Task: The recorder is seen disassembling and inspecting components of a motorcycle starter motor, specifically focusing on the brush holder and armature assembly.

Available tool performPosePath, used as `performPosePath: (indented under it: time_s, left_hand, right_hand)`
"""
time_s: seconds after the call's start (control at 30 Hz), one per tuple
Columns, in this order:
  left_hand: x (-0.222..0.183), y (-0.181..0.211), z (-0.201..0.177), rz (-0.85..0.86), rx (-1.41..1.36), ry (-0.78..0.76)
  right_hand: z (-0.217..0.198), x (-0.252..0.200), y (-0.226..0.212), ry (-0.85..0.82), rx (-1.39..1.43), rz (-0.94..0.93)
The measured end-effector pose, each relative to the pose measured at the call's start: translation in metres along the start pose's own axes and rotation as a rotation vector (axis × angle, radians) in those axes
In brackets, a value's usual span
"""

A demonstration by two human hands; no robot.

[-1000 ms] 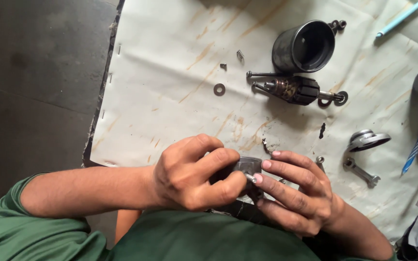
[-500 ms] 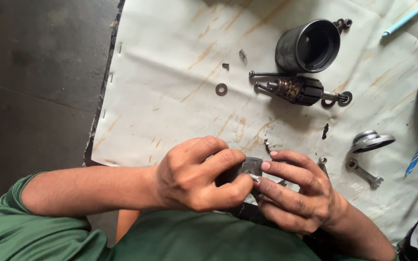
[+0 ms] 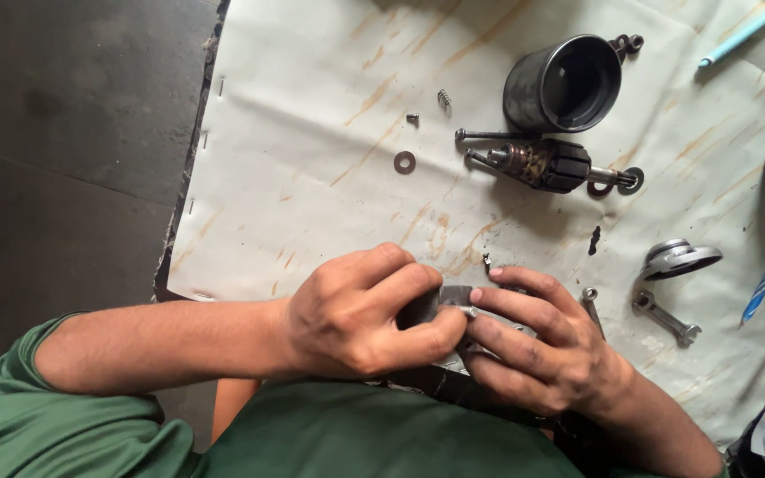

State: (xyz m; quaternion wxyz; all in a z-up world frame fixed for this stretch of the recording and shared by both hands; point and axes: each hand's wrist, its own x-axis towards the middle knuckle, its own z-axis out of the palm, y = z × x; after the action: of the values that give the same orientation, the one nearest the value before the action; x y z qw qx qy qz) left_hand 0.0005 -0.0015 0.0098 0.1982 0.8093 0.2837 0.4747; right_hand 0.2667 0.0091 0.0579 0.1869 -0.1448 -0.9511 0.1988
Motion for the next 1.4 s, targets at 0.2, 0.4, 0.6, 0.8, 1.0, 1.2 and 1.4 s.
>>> performPosePath:
  time_s: [0.2,0.4,0.6,0.8,1.0,1.2,1.4]
  left_hand:
    - [0.002,-0.002,0.006,-0.005,0.028,-0.040]
    - [0.011,-0.006,0.007,-0.048,-0.038,-0.053]
    - [0.004,-0.013,0.012,-0.326,-0.331,0.110]
    - [0.008,-0.007,0.005,-0.681,-0.894,0.071]
    - [0.016,-0.012,0.006,-0.874,-1.422,0.178]
    - [0.021,0.001,0.015,-0.904,-1.465,0.164]
    - [0.040,0.016,0.017,-1.021,-1.733,0.158]
  right_hand:
    - [0.001,0.004,-0.001,-0.011,-0.017,0.061]
    - [-0.006,0.011,0.000,-0.015,0.112,0.194]
    - [-0.034,0.013,-0.003,0.250,0.128,0.294]
    - [-0.058,0.011,-0.022,0.182,-0.108,0.404]
    - [-0.029,0.000,-0.027,-0.161,-0.141,0.400]
    - [-0.003,-0.010,-0.029,-0.226,-0.185,0.369]
    - [-0.002,-0.011,-0.034,-0.223,-0.178,0.332]
